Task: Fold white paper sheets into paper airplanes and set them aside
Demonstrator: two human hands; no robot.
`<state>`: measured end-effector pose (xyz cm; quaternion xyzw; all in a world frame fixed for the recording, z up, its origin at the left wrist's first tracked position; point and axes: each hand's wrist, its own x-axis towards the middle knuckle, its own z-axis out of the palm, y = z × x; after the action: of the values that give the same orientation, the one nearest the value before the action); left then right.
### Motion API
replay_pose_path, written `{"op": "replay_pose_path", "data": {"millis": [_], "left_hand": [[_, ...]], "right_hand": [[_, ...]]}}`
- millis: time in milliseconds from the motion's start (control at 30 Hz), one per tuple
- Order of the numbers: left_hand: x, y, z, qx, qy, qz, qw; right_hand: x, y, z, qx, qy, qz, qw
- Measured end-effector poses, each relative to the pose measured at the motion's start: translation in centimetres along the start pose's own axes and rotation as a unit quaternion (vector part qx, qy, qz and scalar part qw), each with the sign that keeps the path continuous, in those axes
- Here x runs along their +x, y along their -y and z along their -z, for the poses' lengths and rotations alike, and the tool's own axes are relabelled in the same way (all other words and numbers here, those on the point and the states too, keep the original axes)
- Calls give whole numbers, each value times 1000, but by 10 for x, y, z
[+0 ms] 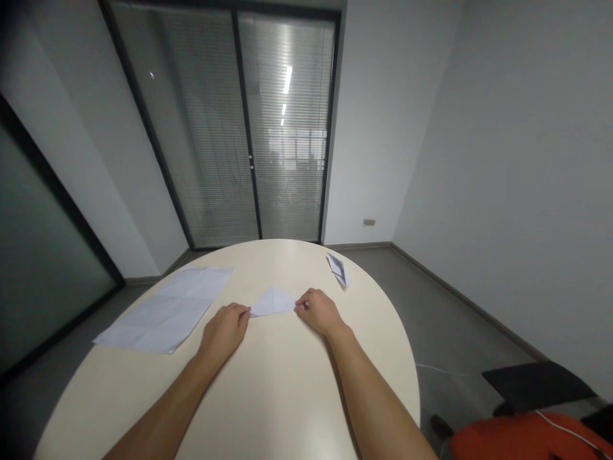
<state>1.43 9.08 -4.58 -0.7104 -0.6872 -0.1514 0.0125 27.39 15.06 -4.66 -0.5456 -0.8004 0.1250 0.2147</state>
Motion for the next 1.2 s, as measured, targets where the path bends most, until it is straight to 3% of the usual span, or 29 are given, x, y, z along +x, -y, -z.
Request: {"op": "replay_pose_path", "data": {"millis": [1200], "left_hand": [[1,-3,4,9,-5,34,999]], "right_hand": [[-1,3,2,-3,-1,1,1000]]}}
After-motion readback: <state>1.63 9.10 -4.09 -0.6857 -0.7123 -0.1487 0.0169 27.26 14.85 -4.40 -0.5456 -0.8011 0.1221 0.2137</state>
